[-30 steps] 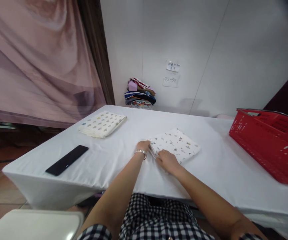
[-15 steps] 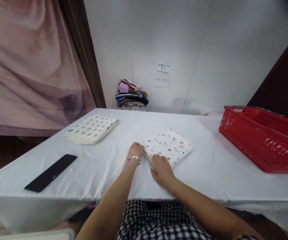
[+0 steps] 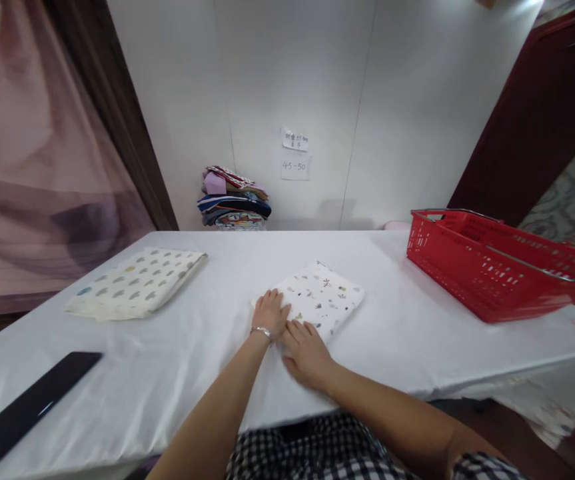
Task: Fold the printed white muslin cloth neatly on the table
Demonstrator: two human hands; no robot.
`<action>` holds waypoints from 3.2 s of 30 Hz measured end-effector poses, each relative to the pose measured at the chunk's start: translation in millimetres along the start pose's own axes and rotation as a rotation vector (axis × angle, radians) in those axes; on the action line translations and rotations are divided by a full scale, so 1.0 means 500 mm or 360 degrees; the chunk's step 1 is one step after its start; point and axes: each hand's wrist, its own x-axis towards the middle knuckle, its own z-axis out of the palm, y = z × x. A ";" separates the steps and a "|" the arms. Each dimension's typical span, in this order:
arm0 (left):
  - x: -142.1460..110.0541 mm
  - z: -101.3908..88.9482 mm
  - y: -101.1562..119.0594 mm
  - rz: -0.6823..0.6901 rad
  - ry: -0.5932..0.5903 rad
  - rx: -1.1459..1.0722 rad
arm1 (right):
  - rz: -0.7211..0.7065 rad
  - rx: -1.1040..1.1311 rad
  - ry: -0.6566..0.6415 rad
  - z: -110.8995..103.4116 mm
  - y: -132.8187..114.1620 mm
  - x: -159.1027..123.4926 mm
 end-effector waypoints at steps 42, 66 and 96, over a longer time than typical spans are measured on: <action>-0.054 0.042 0.097 0.0118 -0.0373 0.0024 | 0.0629 -0.0113 -0.0358 -0.036 0.360 0.185; 0.055 0.004 0.039 -0.0167 -0.0226 0.0231 | 0.0422 -0.0070 -0.0267 0.019 0.335 0.268; 0.216 -0.028 -0.096 -0.0438 -0.1143 -0.0183 | 0.0157 -0.0190 -0.1358 -0.059 0.387 0.469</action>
